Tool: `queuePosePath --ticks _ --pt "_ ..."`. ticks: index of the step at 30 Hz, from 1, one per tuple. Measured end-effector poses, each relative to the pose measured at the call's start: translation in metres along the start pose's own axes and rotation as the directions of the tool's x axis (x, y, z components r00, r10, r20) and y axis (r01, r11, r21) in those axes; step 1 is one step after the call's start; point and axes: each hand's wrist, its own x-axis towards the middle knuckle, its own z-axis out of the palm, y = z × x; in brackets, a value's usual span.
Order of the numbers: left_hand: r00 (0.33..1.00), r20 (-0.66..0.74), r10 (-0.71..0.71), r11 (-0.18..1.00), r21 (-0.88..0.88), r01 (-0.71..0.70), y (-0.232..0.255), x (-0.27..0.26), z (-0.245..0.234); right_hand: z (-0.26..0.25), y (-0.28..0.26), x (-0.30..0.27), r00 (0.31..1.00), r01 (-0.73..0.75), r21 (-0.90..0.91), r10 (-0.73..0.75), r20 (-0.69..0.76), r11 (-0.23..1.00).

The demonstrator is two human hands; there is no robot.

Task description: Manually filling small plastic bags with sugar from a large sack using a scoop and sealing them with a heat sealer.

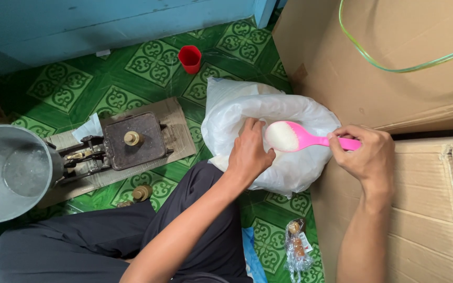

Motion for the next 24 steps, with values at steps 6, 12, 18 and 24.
queuePosePath --ticks 6,12,18,24 --pt "0.993 0.107 -0.053 0.998 0.033 0.050 0.010 -0.002 -0.005 0.001 -0.017 0.009 0.997 0.071 -0.086 -0.068 0.042 0.994" --pt "0.990 0.133 -0.040 0.998 0.047 0.034 0.005 -0.004 -0.002 0.000 -0.040 0.022 0.983 0.083 -0.330 -0.023 0.183 0.940" --pt "0.928 0.322 -0.187 0.982 0.095 0.165 0.009 0.003 -0.007 0.005 -0.098 0.040 0.851 0.037 -0.525 0.248 0.462 0.850" --pt "0.931 0.320 -0.175 0.985 0.055 0.166 0.019 -0.009 -0.029 0.016 -0.154 0.034 0.855 0.211 -0.601 0.153 0.496 0.771"
